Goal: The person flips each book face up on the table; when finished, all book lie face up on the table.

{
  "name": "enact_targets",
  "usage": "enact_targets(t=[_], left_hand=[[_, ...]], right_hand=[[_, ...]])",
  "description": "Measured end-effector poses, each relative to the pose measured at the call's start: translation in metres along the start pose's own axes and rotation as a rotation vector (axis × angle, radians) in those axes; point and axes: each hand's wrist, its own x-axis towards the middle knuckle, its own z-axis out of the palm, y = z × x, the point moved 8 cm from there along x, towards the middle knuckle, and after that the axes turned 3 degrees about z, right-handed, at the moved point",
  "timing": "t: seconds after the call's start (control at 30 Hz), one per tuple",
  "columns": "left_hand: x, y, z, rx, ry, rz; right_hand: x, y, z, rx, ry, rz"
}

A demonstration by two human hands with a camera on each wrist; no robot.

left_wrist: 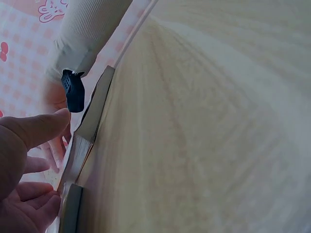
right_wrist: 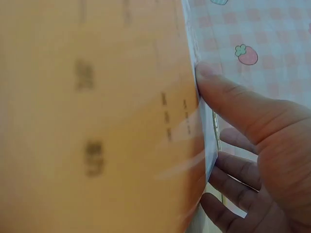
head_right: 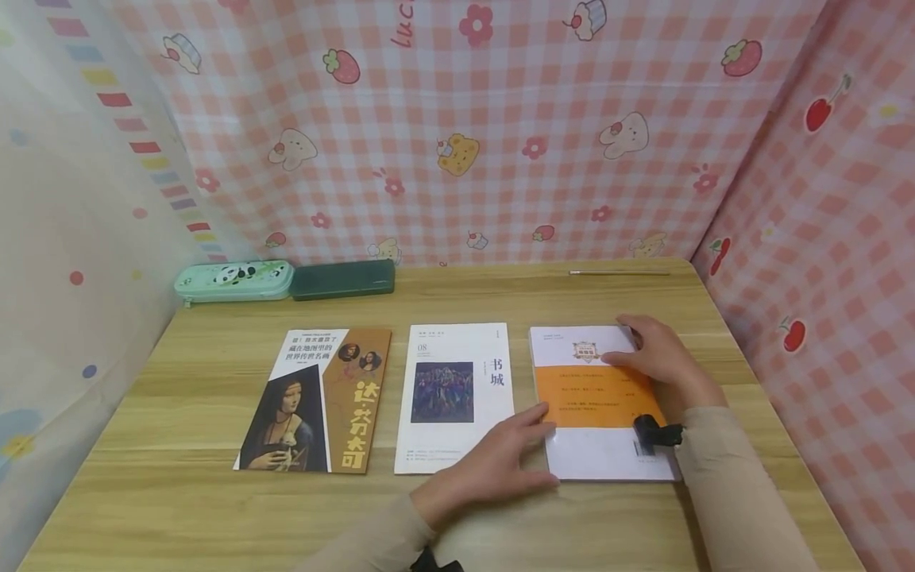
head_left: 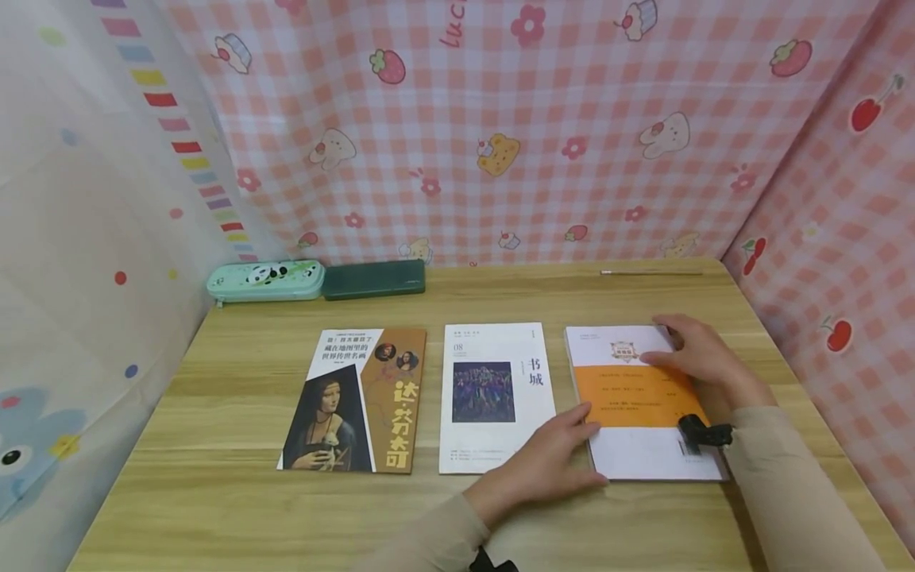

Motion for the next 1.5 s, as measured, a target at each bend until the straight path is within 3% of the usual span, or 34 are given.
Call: enact_targets(t=[0.37, 0.7, 1.03, 1.33, 1.5], left_hand=[[0.004, -0.004, 0.007, 0.048, 0.007, -0.084], [0.003, -0.007, 0.012, 0.010, -0.003, -0.131], [0.003, -0.006, 0.013, 0.024, -0.031, -0.152], [0.007, -0.007, 0.014, 0.017, -0.052, -0.177], [0.006, -0.009, 0.013, -0.001, -0.055, -0.185]], right_hand=[[0.001, 0.006, -0.001, -0.027, -0.001, 0.012], [-0.006, 0.013, -0.004, 0.071, -0.067, -0.016], [-0.005, 0.019, -0.008, 0.124, -0.109, -0.077], [-0.008, 0.028, -0.021, 0.153, -0.092, -0.152], [-0.013, 0.032, -0.025, 0.287, -0.112, -0.224]])
